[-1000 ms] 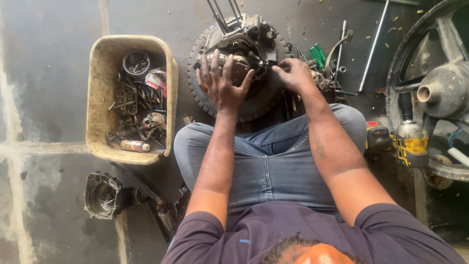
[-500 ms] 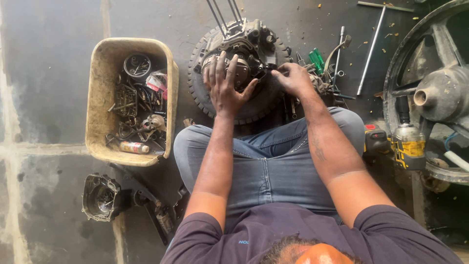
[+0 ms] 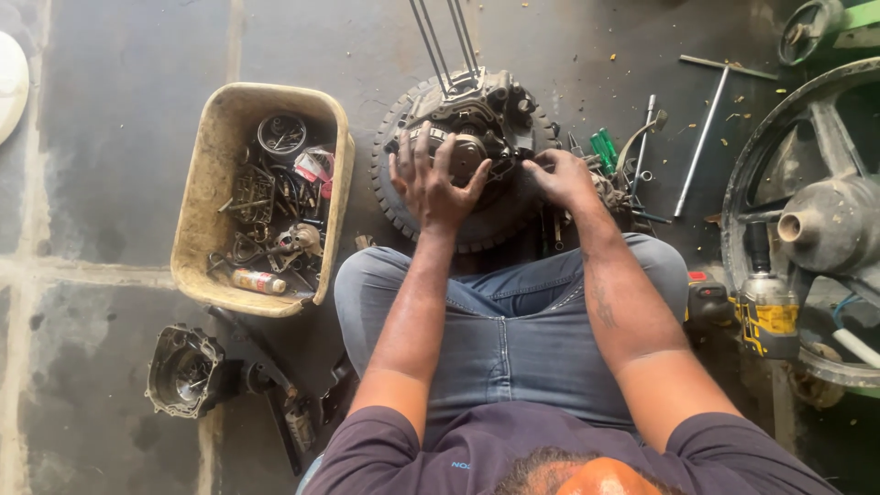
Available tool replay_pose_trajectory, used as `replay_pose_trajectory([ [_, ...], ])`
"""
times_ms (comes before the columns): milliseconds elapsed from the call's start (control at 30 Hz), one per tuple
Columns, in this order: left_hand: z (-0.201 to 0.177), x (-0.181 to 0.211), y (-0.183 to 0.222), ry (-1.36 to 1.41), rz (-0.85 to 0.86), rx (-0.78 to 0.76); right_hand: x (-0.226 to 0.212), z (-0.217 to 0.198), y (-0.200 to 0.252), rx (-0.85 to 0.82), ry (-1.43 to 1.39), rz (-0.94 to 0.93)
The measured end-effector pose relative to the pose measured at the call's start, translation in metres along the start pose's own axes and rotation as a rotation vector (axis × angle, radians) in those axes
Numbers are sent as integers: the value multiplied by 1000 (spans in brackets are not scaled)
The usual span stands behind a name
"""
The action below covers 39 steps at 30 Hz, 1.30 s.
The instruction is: Repairing a motorcycle engine by disassembling gears and using hand tools while seated on the floor.
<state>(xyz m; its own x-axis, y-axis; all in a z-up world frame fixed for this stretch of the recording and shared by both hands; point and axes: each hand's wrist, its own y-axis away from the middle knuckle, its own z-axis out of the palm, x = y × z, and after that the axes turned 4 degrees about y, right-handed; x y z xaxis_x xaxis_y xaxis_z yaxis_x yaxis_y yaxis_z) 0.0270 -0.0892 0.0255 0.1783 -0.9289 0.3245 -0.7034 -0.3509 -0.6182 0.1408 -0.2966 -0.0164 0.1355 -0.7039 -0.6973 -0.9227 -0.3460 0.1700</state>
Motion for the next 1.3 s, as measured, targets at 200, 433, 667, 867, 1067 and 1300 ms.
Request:
replay_pose_trajectory([
  [200,18,-22,10,0,-45,6,-3,-1,1,-17,9,35],
  [433,22,-7,5,79,242,-50,2,1,-1,-22,7,38],
  [667,26,-14,3,-8,124,-30,2,5,-2,-34,29,41],
  [867,15,-19,0,21,39,39,-1,2,1,-40,62,39],
  [1067,10,-15,3,11,-24,18,-4,1,2,-34,49,25],
  [1300,1,-5,-1,72,-37,4,-7,0,3,-28,36,16],
])
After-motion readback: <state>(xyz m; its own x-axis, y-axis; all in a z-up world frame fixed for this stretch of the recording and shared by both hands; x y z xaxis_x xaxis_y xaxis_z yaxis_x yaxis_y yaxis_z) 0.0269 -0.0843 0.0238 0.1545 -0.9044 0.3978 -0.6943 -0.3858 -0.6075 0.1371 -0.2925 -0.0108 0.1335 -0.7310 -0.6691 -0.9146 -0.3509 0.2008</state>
